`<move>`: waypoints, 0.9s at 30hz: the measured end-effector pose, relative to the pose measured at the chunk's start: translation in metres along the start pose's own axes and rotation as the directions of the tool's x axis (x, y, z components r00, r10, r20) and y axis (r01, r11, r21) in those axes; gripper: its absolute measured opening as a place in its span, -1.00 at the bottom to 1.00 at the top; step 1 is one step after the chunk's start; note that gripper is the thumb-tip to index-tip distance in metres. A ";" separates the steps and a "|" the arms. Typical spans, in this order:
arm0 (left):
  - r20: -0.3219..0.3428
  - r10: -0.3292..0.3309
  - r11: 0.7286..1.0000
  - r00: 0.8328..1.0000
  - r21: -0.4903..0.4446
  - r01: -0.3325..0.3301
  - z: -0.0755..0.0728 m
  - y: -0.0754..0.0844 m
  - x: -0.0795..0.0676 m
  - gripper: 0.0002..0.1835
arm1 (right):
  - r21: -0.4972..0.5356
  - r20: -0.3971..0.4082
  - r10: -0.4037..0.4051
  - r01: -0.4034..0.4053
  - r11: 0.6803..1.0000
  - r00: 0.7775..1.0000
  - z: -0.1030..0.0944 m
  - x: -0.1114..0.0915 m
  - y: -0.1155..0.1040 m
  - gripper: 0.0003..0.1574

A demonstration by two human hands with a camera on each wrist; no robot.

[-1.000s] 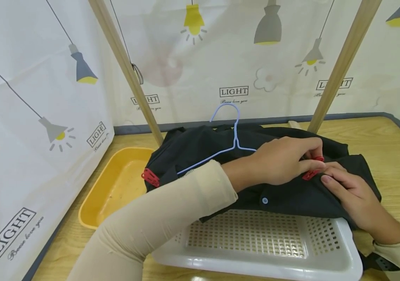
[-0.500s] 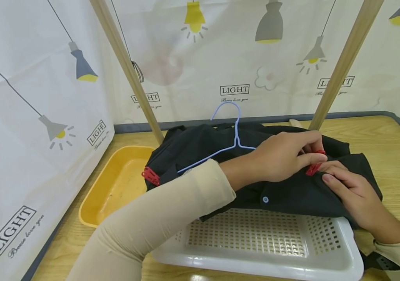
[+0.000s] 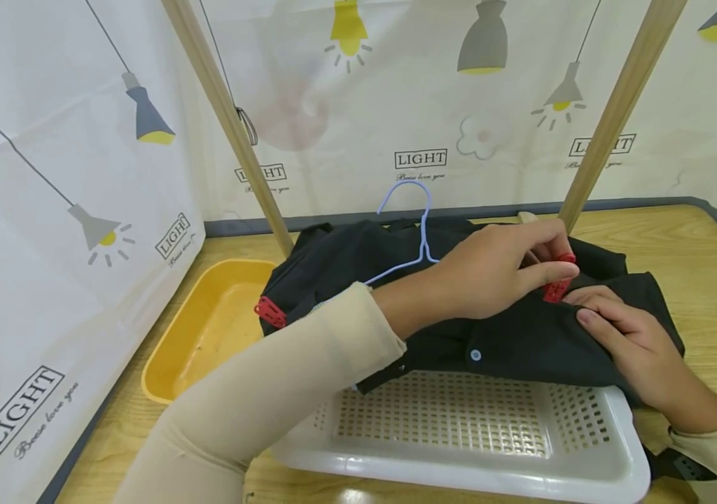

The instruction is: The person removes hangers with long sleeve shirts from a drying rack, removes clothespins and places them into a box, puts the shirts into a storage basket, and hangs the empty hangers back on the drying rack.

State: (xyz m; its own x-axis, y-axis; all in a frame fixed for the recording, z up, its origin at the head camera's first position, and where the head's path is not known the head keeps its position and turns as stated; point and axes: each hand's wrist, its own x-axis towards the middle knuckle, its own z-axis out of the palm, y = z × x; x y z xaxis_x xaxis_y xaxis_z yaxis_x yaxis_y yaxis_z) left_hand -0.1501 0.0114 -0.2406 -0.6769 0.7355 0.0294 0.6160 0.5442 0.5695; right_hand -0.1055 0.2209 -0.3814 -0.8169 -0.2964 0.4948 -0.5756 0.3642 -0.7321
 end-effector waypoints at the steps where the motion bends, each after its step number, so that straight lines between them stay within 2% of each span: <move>1: -0.003 -0.008 1.000 1.000 -0.016 0.008 -0.002 0.000 -0.003 -0.83 | -0.002 -0.003 -0.007 0.007 1.000 1.000 0.000 0.001 0.000 -0.70; 5: -0.035 -0.016 0.997 0.999 -0.073 0.014 -0.012 0.003 -0.015 -0.80 | -0.011 -0.011 -0.027 0.027 1.000 1.000 0.000 0.003 0.001 -0.71; 11: -0.051 -0.029 0.992 0.998 -0.126 0.022 -0.027 0.007 -0.039 -0.76 | -0.013 -0.017 -0.009 0.009 1.000 1.000 -0.001 0.003 -0.001 -0.72; 17: -0.114 -0.080 0.989 0.990 -0.135 0.065 -0.037 -0.006 -0.061 -0.73 | -0.006 -0.024 -0.023 0.023 1.000 0.999 -0.001 0.004 -0.001 -0.72; 22: -0.150 -0.088 0.996 0.985 -0.007 0.088 -0.038 -0.021 -0.082 -0.72 | 0.025 -0.012 -0.016 0.016 1.000 1.000 0.001 0.004 0.000 -0.71; 27: -0.182 -0.080 0.985 0.980 0.134 0.105 -0.035 -0.027 -0.102 -0.73 | 0.023 -0.021 -0.009 0.010 1.000 1.000 0.002 0.002 -0.001 -0.73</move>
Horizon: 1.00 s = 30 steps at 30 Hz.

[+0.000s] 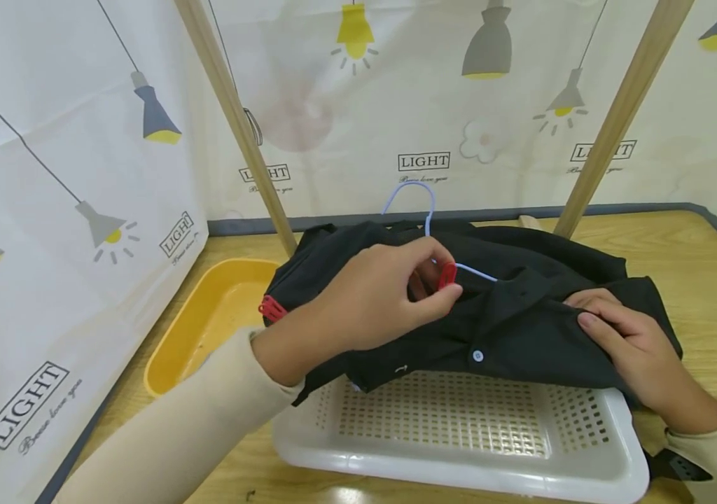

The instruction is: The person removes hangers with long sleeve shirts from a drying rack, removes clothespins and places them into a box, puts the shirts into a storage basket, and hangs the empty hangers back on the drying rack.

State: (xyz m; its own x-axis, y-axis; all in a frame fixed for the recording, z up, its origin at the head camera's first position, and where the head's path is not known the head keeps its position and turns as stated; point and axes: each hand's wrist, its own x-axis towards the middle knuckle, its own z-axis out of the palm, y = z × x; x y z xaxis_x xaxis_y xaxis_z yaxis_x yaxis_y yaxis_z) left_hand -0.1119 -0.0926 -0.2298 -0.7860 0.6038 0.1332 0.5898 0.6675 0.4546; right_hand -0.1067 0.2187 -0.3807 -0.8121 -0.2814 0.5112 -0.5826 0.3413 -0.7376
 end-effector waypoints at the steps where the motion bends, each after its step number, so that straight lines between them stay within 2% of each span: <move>1: -0.009 -0.012 1.000 1.000 0.025 0.012 0.000 -0.001 -0.004 -0.72 | 0.007 -0.001 0.012 -0.012 1.000 1.000 0.000 -0.001 0.000 -0.73; 5: -0.054 -0.073 0.992 0.996 0.100 0.078 -0.002 -0.005 -0.021 -0.72 | 0.028 0.006 0.044 -0.044 0.999 0.999 -0.002 -0.001 -0.001 -0.73; 8: -0.091 -0.111 0.984 0.990 0.129 0.122 -0.004 -0.011 -0.033 -0.73 | 0.023 0.000 0.029 -0.029 0.999 1.000 -0.003 0.000 -0.002 -0.73; 11: -0.121 -0.147 0.976 0.982 0.144 0.164 -0.007 -0.020 -0.046 -0.75 | 0.013 -0.001 0.011 -0.011 1.000 1.000 -0.003 0.000 -0.003 -0.74; 15: -0.152 -0.208 0.965 0.966 0.131 0.228 -0.013 -0.035 -0.063 -0.76 | 0.013 0.013 0.044 -0.044 0.999 0.999 -0.003 -0.001 -0.003 -0.74; 21: -0.193 -0.306 0.939 0.932 0.101 0.329 -0.021 -0.062 -0.085 -0.74 | 0.006 -0.004 0.028 -0.028 1.000 1.000 -0.001 0.000 -0.001 -0.74; 26: -0.202 -0.401 0.908 0.893 0.041 0.417 -0.025 -0.081 -0.101 -0.73 | 0.003 -0.005 -0.004 0.004 1.000 1.000 -0.001 -0.001 0.000 -0.73; 30: -0.208 -0.459 0.883 0.864 -0.005 0.469 -0.030 -0.092 -0.111 -0.71 | -0.001 -0.009 0.015 -0.015 1.000 1.000 -0.001 -0.001 0.000 -0.74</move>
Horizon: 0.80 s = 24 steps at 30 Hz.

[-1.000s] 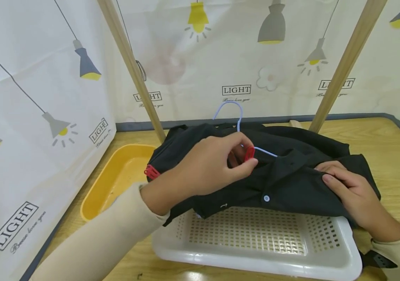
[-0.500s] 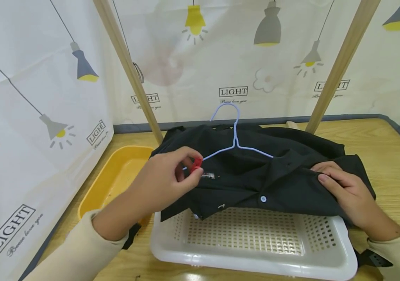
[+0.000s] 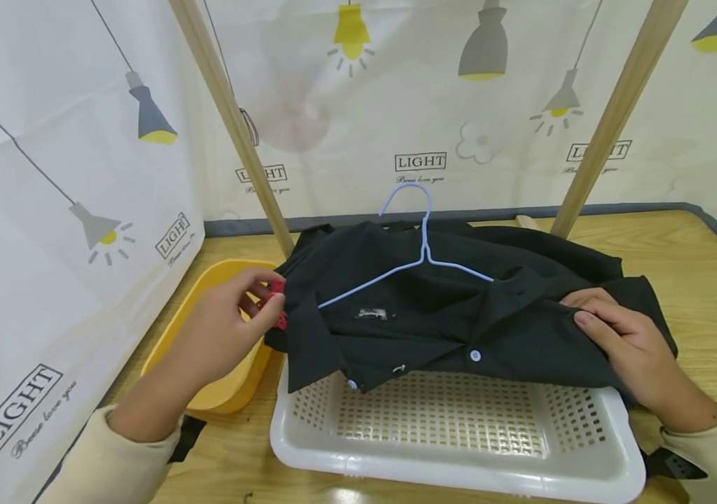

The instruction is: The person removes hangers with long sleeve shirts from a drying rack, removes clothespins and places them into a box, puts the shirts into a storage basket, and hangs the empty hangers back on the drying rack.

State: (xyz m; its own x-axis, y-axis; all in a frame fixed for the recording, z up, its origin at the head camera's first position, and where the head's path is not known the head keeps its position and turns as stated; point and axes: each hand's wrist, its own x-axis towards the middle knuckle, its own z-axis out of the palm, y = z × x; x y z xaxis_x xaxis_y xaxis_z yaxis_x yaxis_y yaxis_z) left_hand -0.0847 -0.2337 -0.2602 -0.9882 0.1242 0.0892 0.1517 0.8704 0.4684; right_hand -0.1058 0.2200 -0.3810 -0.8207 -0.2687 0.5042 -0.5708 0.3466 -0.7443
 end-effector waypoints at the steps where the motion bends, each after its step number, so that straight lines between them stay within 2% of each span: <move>1: -0.012 -0.004 1.000 1.000 -0.001 0.004 -0.002 -0.003 -0.001 -0.70 | 0.001 -0.001 0.006 -0.006 1.000 1.000 0.000 0.000 0.000 -0.74; 7: -0.151 0.020 1.000 0.988 0.019 -0.018 -0.008 -0.016 -0.006 -0.68 | 0.018 0.003 0.003 -0.003 1.000 1.000 0.000 0.000 -0.001 -0.75; 14: -0.168 -0.009 1.000 0.986 -0.001 0.009 -0.014 -0.027 -0.007 -0.68 | 0.033 0.006 0.051 -0.051 0.998 0.999 0.000 -0.001 -0.003 -0.75; 17: -0.141 -0.049 0.999 0.989 -0.001 0.049 -0.013 -0.035 -0.007 -0.66 | 0.029 0.007 0.056 -0.056 0.998 0.998 0.000 -0.001 -0.004 -0.74; 19: -0.100 -0.087 0.996 0.991 0.020 0.090 -0.011 -0.042 -0.007 -0.61 | 0.028 0.007 0.054 -0.054 0.998 0.999 -0.001 0.000 -0.004 -0.75; 24: 0.055 -0.179 0.979 0.982 0.105 0.173 0.002 -0.068 -0.008 -0.49 | 0.034 0.008 0.052 -0.052 0.998 0.999 0.000 0.000 -0.004 -0.76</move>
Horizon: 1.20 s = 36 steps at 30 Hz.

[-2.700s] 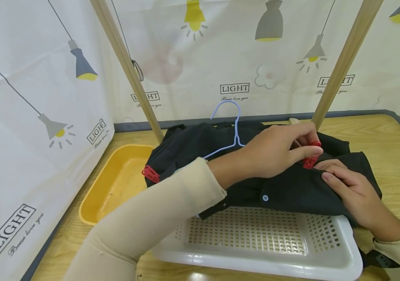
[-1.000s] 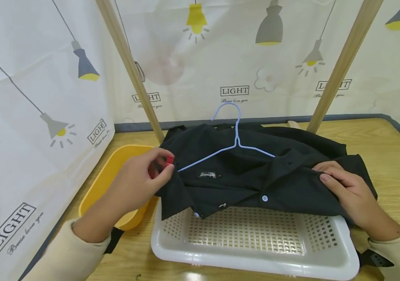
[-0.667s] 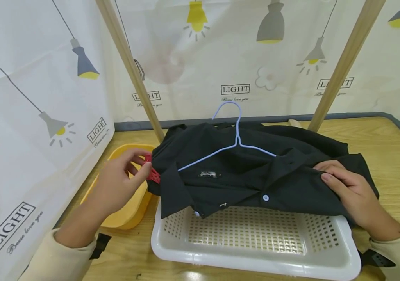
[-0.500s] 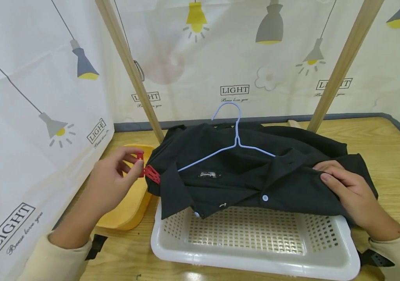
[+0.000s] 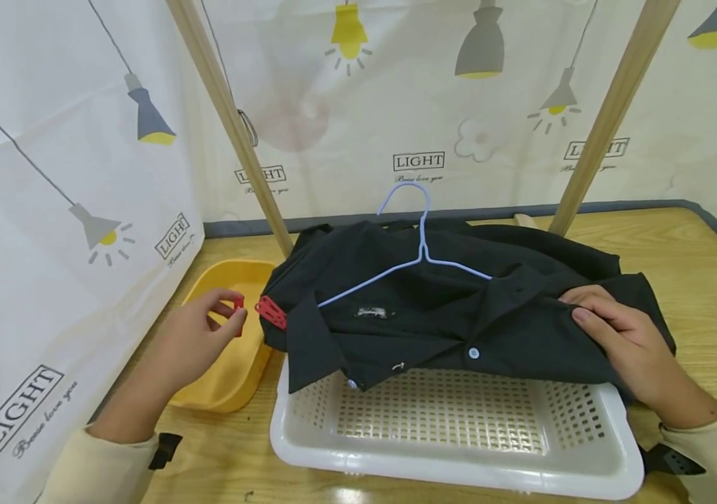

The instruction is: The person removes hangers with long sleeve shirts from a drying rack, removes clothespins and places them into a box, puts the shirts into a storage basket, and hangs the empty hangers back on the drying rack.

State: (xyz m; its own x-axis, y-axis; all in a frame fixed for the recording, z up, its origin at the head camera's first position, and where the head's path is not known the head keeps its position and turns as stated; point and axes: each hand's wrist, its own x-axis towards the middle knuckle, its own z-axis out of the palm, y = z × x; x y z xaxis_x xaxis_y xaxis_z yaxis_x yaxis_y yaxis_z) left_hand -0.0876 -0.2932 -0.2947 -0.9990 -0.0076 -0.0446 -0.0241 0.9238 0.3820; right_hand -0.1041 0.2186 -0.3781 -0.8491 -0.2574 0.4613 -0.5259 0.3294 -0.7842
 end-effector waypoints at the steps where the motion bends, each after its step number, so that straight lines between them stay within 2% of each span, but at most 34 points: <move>1: 0.026 -0.009 1.000 1.000 0.018 0.009 0.004 -0.004 0.000 -0.49 | 0.002 0.001 0.006 -0.006 1.000 1.000 0.000 0.000 0.000 -0.76; 5: 0.087 -0.044 0.993 0.995 0.117 0.033 0.014 -0.013 -0.002 -0.59 | -0.015 -0.012 -0.016 0.016 1.000 1.000 0.000 0.001 0.000 -0.76; 9: 0.135 -0.076 0.977 0.988 0.209 0.047 0.020 -0.015 -0.001 -0.59 | -0.033 -0.025 -0.033 0.032 0.999 0.999 -0.001 0.001 0.001 -0.77; 15: 0.195 -0.100 0.961 0.976 0.275 0.043 0.029 -0.020 -0.002 -0.60 | -0.022 -0.012 0.015 -0.016 1.000 1.000 -0.001 0.000 0.001 -0.76; 20: 0.203 -0.097 0.954 0.974 0.299 0.032 0.033 -0.026 -0.003 -0.66 | -0.023 -0.011 0.036 -0.037 0.999 0.999 -0.001 0.000 0.001 -0.77; 29: 0.191 -0.075 0.940 0.979 0.341 0.005 0.041 -0.032 -0.003 -0.69 | -0.027 -0.007 0.019 -0.019 0.999 1.000 -0.001 0.001 0.002 -0.76; 36: 0.183 -0.041 0.941 0.982 0.338 -0.024 0.046 -0.036 -0.002 -0.74 | -0.022 -0.017 -0.025 0.025 0.999 1.000 0.000 0.001 0.000 -0.75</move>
State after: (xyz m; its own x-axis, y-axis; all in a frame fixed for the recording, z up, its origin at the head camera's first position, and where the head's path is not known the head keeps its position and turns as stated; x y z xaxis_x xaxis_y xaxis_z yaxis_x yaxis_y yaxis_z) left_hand -0.0829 -0.3086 -0.3504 -0.9734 0.0249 -0.2280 0.0142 0.9987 0.0484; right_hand -0.1051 0.2187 -0.3773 -0.8363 -0.2500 0.4879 -0.5477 0.3430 -0.7631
